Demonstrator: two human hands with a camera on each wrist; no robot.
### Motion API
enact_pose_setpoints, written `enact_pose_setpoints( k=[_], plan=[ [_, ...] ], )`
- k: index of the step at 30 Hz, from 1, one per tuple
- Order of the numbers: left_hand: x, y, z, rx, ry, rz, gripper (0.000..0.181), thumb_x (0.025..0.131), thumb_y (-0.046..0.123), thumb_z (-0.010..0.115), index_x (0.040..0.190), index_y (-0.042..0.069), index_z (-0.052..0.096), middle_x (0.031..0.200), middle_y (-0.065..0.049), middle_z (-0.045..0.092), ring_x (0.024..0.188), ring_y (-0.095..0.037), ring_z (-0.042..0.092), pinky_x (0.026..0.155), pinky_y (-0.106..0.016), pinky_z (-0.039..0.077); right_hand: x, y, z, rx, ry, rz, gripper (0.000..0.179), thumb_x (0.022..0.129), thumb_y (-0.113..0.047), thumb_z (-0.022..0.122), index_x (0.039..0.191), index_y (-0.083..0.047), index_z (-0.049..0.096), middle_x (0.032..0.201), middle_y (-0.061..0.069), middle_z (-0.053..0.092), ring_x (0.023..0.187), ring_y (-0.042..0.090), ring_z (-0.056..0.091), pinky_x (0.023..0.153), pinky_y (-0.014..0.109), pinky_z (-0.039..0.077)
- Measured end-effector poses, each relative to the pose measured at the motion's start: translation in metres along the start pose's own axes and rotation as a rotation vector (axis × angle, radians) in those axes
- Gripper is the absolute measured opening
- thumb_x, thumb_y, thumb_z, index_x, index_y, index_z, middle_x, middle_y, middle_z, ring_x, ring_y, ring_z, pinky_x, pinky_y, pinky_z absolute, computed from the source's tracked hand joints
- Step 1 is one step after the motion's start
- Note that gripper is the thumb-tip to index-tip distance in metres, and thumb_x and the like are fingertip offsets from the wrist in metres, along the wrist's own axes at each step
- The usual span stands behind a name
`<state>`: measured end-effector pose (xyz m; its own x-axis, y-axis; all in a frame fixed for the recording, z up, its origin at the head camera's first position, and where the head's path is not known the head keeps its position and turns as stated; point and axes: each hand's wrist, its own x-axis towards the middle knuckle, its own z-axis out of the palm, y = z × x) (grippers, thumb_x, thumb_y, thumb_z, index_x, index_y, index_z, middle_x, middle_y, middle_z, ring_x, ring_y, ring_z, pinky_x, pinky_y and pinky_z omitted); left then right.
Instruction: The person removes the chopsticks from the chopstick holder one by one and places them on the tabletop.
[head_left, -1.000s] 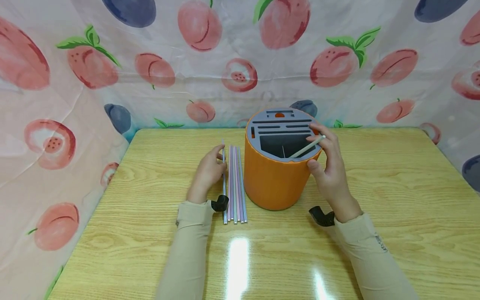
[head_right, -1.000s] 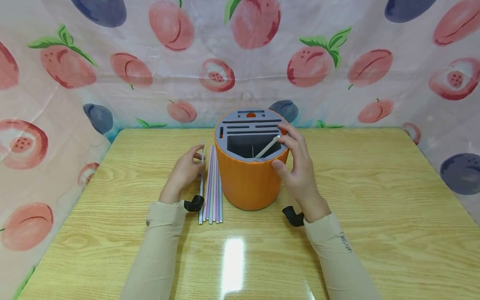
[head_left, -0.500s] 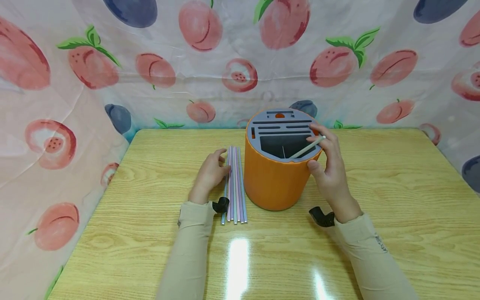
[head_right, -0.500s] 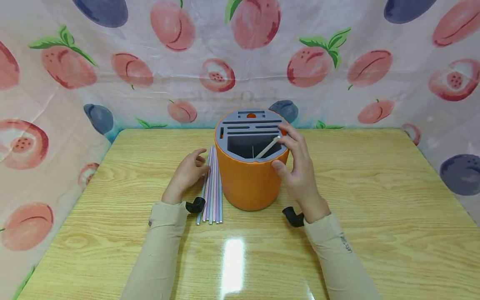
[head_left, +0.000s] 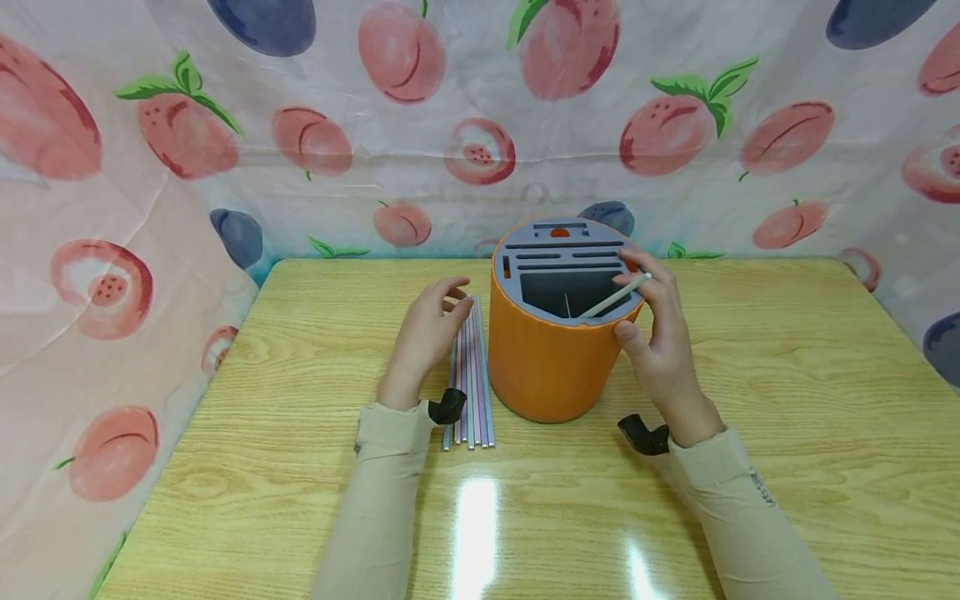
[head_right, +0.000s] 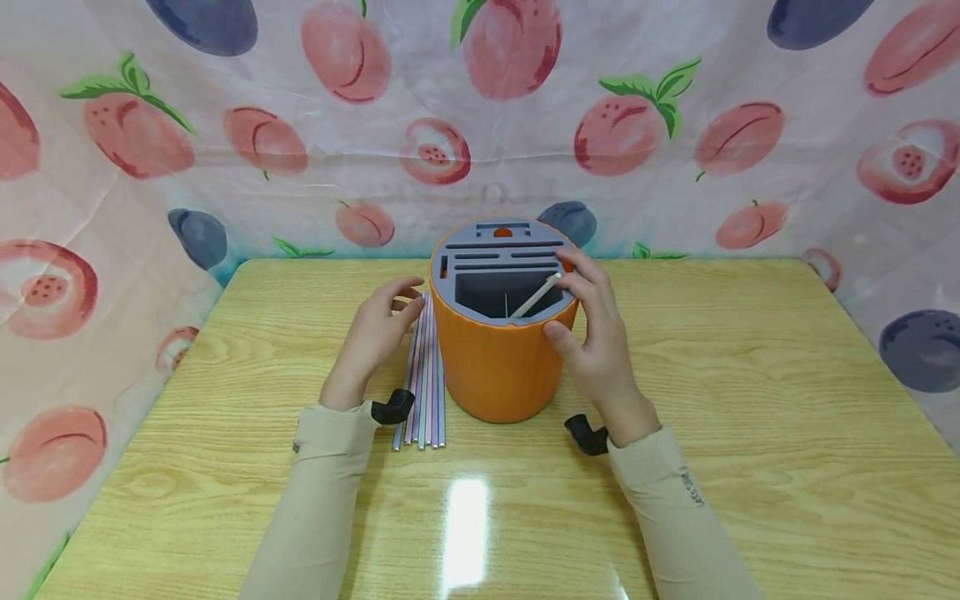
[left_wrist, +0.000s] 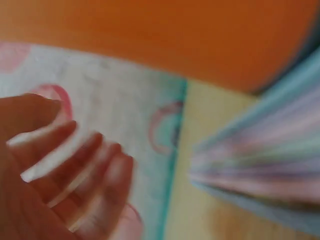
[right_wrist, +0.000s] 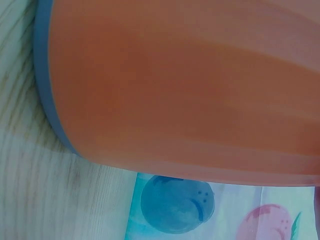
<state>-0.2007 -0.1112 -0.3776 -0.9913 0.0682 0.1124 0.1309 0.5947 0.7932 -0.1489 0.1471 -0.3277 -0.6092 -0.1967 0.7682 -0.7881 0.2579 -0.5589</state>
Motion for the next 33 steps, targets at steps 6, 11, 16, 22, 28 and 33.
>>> enact_pose_setpoints(
  k=[6, 11, 16, 22, 28, 33],
  plan=[
    [-0.008, 0.035, 0.000, -0.230, 0.097, 0.208, 0.032, 0.093, 0.034, 0.046, 0.119, 0.020, 0.055, 0.105, 0.008, 0.055, 0.086, -0.004, 0.055, 0.065, -0.022, 0.051, 0.000, 0.001, 0.000, -0.001, -0.005, 0.005, 0.066, 0.088, -0.050, 0.045, 0.109, 0.013, 0.044, 0.130, 0.031, 0.031, 0.126, 0.034, 0.025, 0.101, 0.033, 0.026],
    [-0.015, 0.055, -0.005, -0.278, 0.179, 0.341, 0.034, 0.093, 0.035, 0.044, 0.118, 0.015, 0.056, 0.104, 0.005, 0.055, 0.088, -0.006, 0.054, 0.062, -0.025, 0.051, 0.001, 0.002, 0.000, 0.006, -0.002, 0.003, 0.066, 0.088, -0.050, 0.045, 0.109, 0.013, 0.044, 0.130, 0.031, 0.031, 0.126, 0.034, 0.025, 0.101, 0.033, 0.026],
    [-0.020, 0.068, -0.007, -0.244, 0.197, 0.473, 0.030, 0.091, 0.031, 0.051, 0.115, 0.015, 0.058, 0.115, 0.003, 0.047, 0.100, -0.008, 0.047, 0.075, -0.029, 0.048, 0.002, 0.003, 0.000, 0.010, 0.004, -0.007, 0.066, 0.088, -0.050, 0.045, 0.108, 0.013, 0.044, 0.129, 0.032, 0.032, 0.125, 0.034, 0.025, 0.100, 0.033, 0.027],
    [-0.026, 0.083, 0.000, -0.054, 0.192, 0.581, 0.028, 0.090, 0.034, 0.051, 0.110, 0.017, 0.061, 0.126, 0.000, 0.041, 0.115, -0.015, 0.031, 0.093, -0.034, 0.032, 0.002, 0.004, -0.001, 0.005, 0.005, -0.010, 0.066, 0.088, -0.050, 0.045, 0.108, 0.013, 0.044, 0.129, 0.032, 0.032, 0.125, 0.035, 0.026, 0.100, 0.032, 0.028],
    [-0.029, 0.091, 0.002, 0.021, 0.192, 0.597, 0.027, 0.089, 0.035, 0.053, 0.108, 0.018, 0.062, 0.126, 0.000, 0.043, 0.119, -0.018, 0.027, 0.096, -0.035, 0.030, 0.003, 0.005, -0.002, 0.000, -0.005, -0.004, 0.066, 0.088, -0.050, 0.045, 0.108, 0.013, 0.044, 0.129, 0.032, 0.031, 0.125, 0.034, 0.025, 0.100, 0.032, 0.027],
    [-0.031, 0.098, 0.005, 0.093, 0.207, 0.675, 0.029, 0.085, 0.036, 0.058, 0.105, 0.016, 0.063, 0.123, -0.004, 0.046, 0.121, -0.021, 0.029, 0.101, -0.036, 0.025, 0.004, 0.006, -0.003, -0.004, -0.007, -0.009, 0.066, 0.088, -0.050, 0.044, 0.108, 0.013, 0.044, 0.129, 0.032, 0.032, 0.125, 0.034, 0.025, 0.101, 0.033, 0.026]
  ],
)
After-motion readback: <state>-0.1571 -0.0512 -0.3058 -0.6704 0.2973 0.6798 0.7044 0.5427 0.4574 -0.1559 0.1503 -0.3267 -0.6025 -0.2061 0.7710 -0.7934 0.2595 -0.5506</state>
